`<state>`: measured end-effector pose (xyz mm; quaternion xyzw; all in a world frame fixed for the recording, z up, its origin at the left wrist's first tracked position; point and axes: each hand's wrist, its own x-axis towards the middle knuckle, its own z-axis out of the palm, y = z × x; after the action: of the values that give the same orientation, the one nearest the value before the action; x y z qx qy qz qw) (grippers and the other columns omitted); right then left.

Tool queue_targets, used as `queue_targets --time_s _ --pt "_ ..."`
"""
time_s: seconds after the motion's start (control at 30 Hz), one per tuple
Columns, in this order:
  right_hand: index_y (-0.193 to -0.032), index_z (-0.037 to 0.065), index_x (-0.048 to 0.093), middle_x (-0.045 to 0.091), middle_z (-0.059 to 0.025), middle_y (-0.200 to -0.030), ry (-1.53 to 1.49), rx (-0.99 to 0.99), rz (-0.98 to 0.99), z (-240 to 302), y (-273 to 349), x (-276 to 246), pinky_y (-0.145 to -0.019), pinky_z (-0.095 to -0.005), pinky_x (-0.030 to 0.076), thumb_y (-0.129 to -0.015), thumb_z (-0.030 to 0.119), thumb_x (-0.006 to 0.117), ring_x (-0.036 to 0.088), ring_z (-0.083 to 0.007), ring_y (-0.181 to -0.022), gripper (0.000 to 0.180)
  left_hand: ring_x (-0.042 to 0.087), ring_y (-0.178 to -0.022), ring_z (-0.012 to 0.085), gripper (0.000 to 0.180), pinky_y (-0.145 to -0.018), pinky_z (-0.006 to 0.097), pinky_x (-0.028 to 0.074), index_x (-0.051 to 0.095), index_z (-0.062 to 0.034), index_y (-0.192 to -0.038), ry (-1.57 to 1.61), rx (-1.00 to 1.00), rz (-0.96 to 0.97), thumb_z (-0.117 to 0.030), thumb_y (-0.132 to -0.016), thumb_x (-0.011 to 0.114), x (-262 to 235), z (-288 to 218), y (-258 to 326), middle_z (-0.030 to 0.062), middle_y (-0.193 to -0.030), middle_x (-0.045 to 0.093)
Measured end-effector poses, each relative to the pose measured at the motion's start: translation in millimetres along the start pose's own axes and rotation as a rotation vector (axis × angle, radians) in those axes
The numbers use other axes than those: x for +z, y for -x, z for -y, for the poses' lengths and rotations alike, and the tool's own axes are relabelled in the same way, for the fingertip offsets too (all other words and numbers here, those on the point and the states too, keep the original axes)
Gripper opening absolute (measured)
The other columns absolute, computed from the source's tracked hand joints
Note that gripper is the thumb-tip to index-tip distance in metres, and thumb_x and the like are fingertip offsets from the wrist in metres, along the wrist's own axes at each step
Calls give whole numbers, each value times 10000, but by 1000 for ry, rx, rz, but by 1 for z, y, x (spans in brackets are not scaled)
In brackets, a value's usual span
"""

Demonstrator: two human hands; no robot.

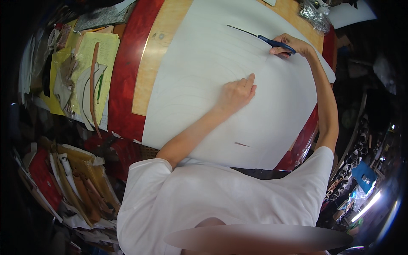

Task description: The person marks a white sheet with a pencil, then uses scissors to cut it into smaller pieces. They place the cut pieces into a plastic bag and roll the remaining sheet. Finally, they write on yellow sheets of paper with a pen.

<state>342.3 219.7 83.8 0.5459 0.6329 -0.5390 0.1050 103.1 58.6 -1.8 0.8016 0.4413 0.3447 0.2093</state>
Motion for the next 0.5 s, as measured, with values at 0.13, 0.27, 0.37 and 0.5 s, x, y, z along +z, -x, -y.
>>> queue_targets --time_s 0.13,0.27,0.37,0.5 --pt "-629 140 545 452 51 -477 -88 1 23 6 -8 2 -447 -225 300 -767 542 752 424 -56 -441 473 582 -568 187 343 -502 320 476 643 -46 -1143 -22 4 13 -222 -848 653 1 1 1 39 -672 561" --pt "-671 138 563 427 75 -506 -142 28 -60 19 -27 8 -468 -207 371 -747 576 760 436 -49 -447 487 574 -559 182 351 -497 319 472 632 -44 -1154 -17 7 4 -222 -852 649 1 1 2 32 -665 554" --pt "-650 149 541 404 87 -523 -79 14 -93 27 -33 9 -474 -193 421 -729 593 767 450 -45 -453 505 570 -550 181 353 -488 321 467 624 -40 -1155 4 5 3 -219 -853 650 1 1 2 30 -664 554" --pt "-627 155 524 408 86 -522 -79 22 -48 29 -31 9 -429 -185 398 -731 600 761 466 -40 -453 515 566 -537 183 348 -472 323 459 620 -35 -1148 8 18 -2 -217 -853 653 1 1 2 31 -657 550"
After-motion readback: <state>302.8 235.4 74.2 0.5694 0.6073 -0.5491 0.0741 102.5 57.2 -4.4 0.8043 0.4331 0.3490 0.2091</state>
